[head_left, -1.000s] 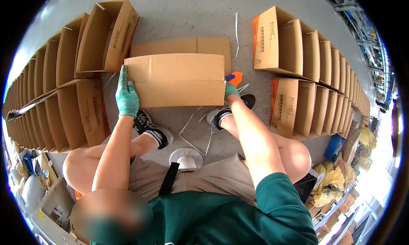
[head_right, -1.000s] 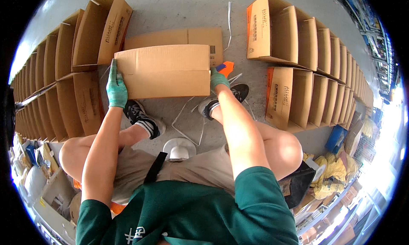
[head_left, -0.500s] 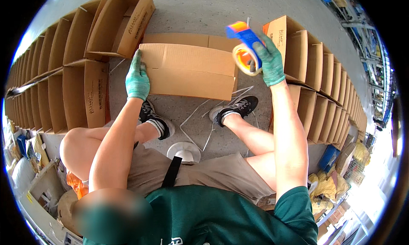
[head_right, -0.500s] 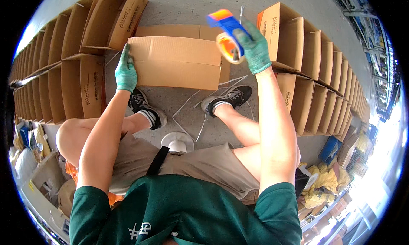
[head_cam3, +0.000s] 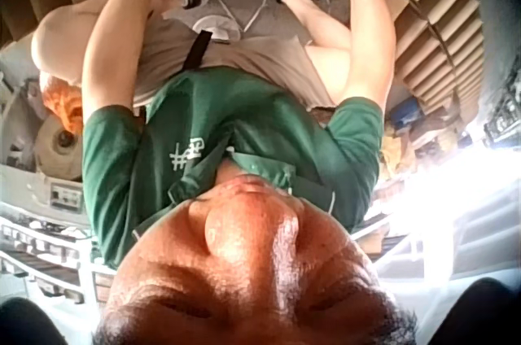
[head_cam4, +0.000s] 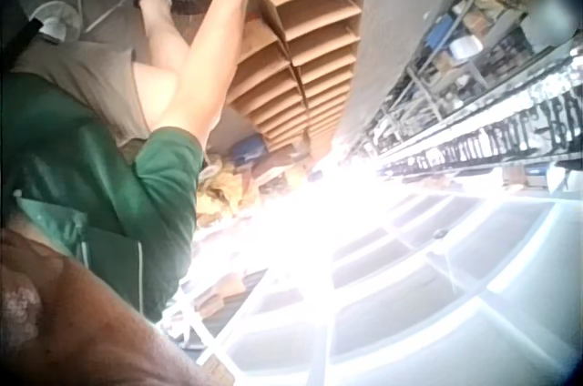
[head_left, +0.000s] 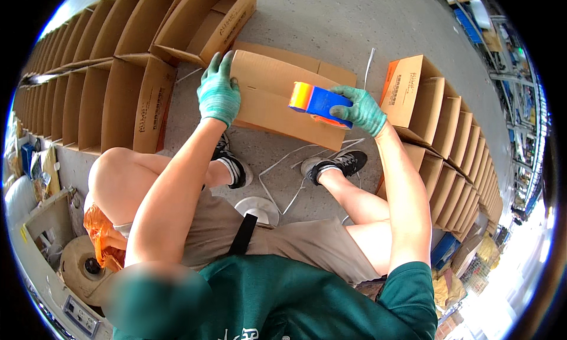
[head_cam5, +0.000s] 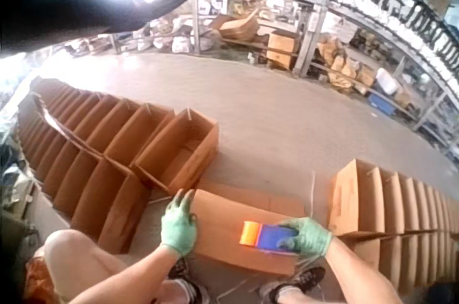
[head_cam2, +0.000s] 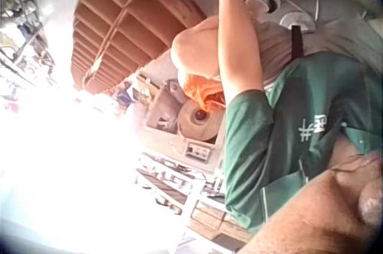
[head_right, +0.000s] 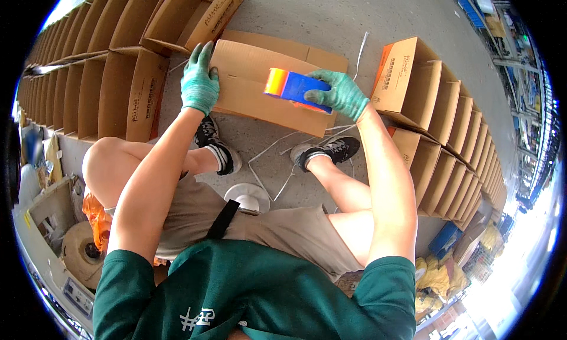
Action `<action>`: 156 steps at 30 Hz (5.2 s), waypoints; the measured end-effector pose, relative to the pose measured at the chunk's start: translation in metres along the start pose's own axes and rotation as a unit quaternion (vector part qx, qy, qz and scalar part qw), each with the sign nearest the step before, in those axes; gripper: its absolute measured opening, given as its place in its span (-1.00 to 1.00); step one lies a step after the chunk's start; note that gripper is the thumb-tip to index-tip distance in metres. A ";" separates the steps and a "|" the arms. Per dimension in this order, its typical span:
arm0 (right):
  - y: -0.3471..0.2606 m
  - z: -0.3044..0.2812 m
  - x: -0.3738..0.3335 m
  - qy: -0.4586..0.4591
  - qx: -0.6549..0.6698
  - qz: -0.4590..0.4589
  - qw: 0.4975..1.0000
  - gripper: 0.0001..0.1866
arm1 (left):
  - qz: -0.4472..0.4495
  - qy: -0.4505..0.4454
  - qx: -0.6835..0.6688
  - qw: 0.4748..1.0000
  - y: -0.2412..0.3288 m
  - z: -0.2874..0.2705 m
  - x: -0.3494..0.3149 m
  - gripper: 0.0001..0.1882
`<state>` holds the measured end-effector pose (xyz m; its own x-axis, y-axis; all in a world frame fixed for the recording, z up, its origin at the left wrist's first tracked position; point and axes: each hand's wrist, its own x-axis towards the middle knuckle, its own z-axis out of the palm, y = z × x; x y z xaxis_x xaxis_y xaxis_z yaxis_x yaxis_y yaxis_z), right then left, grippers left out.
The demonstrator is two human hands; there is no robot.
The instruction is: The person sits on the floor and repeatedly picks up flat cardboard boxes, folds them into rectangular shapes, and seals the seams with a handheld tape dispenser. They then place the finished boxes into a stack of similar boxes.
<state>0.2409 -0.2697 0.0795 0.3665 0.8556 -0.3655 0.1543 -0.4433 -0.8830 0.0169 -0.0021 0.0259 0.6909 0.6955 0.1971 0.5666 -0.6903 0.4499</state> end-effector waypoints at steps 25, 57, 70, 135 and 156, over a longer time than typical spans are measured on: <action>0.008 -0.012 -0.005 -0.034 0.085 0.097 0.991 -0.38 | -0.427 -0.341 -0.666 0.507 0.098 0.019 -0.039 -0.59; -0.052 0.030 0.024 -0.011 -0.220 0.095 0.971 -0.30 | -0.295 -0.221 -0.101 0.924 -0.094 0.044 0.014 -0.50; -0.054 -0.029 -0.036 -0.042 -0.276 0.171 0.945 -0.37 | -0.077 -0.225 -0.416 0.878 -0.033 0.029 0.013 -0.62; 0.063 0.045 0.013 0.356 0.395 0.081 0.843 -0.01 | -0.404 -0.288 -0.422 0.759 -0.042 -0.019 0.025 0.00; -0.001 -0.027 -0.396 0.531 0.315 0.069 0.784 -0.52 | 0.262 -0.236 -0.535 0.768 0.271 -0.149 0.067 -0.52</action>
<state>0.1202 -0.6152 0.2333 0.9481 -0.0414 -0.3154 -0.3159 -0.0065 -0.9488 0.1493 -0.1127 0.2910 0.9269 0.0551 0.3711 -0.3632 -0.1161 0.9244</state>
